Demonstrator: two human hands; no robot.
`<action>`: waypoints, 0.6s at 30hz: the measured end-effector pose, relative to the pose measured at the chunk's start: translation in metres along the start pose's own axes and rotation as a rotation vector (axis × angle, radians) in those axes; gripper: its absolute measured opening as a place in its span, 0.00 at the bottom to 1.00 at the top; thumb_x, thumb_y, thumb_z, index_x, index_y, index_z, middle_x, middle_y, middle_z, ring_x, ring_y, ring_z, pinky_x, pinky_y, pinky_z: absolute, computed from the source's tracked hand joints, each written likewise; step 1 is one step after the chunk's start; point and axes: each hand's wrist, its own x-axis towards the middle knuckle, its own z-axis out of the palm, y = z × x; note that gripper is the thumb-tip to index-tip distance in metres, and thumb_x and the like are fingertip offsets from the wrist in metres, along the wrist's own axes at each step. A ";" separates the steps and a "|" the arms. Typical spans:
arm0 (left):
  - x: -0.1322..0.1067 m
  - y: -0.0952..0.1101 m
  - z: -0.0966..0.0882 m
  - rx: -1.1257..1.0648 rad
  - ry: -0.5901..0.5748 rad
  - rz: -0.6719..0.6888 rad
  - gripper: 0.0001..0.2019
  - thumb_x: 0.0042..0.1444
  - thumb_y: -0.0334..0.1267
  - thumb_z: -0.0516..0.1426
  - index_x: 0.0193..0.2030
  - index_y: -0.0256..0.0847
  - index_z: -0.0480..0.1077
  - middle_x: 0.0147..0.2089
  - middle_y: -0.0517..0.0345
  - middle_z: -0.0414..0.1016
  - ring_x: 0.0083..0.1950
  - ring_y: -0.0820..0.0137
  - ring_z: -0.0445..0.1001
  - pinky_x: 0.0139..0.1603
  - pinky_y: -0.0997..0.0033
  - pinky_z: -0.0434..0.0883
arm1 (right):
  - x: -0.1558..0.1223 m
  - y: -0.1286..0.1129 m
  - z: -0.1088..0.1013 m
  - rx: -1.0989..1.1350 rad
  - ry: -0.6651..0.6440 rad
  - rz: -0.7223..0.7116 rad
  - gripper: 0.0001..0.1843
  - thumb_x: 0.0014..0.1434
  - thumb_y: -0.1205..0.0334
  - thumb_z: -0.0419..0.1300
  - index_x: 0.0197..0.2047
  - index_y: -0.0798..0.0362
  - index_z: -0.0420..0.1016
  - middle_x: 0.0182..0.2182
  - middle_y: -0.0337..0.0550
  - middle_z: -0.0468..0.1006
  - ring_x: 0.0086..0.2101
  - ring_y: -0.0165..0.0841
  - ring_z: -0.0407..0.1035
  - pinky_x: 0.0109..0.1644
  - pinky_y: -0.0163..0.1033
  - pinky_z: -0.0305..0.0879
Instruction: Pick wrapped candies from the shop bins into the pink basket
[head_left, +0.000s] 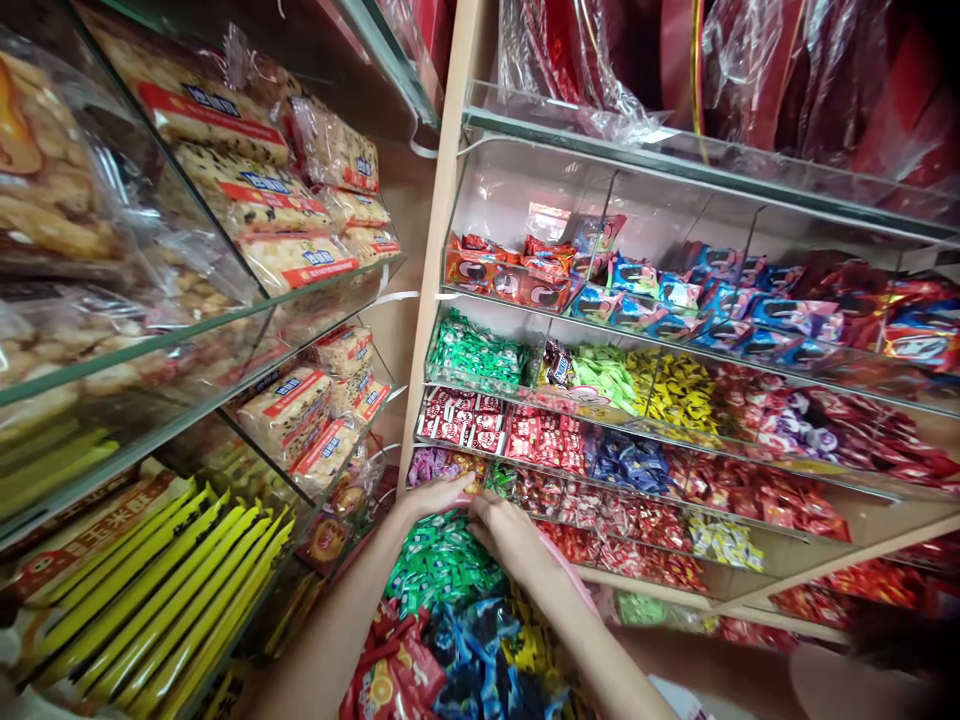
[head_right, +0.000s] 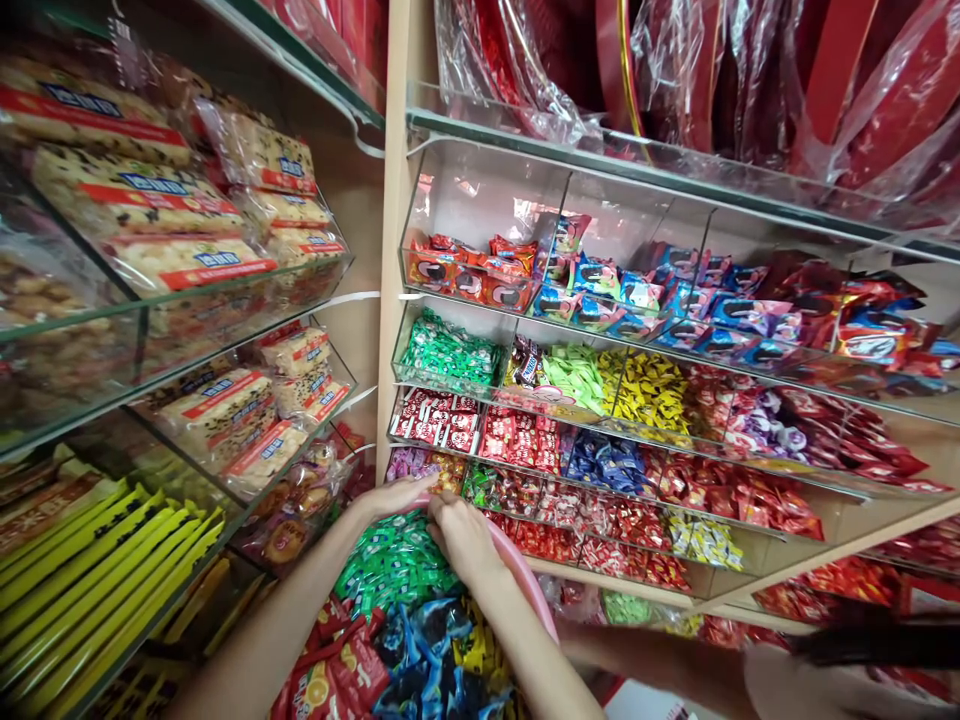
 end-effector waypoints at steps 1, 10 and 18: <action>0.000 0.000 0.000 0.024 0.009 -0.010 0.33 0.45 0.65 0.46 0.36 0.35 0.74 0.43 0.49 0.75 0.51 0.56 0.67 0.55 0.61 0.59 | 0.000 0.000 0.000 0.008 -0.002 0.001 0.03 0.55 0.67 0.53 0.35 0.51 0.64 0.35 0.41 0.69 0.34 0.31 0.66 0.35 0.33 0.57; 0.001 0.000 -0.005 0.111 -0.001 0.000 0.35 0.47 0.66 0.43 0.40 0.36 0.72 0.46 0.51 0.74 0.52 0.58 0.66 0.56 0.63 0.58 | 0.000 0.006 0.002 0.081 0.040 -0.037 0.04 0.56 0.68 0.52 0.36 0.51 0.64 0.36 0.41 0.68 0.34 0.31 0.66 0.35 0.34 0.57; -0.004 0.002 -0.006 0.150 0.008 -0.045 0.37 0.47 0.68 0.40 0.39 0.37 0.73 0.43 0.51 0.76 0.50 0.58 0.69 0.53 0.63 0.60 | 0.005 0.003 0.002 0.077 0.061 -0.062 0.04 0.57 0.66 0.51 0.37 0.51 0.65 0.36 0.42 0.69 0.33 0.31 0.67 0.34 0.33 0.59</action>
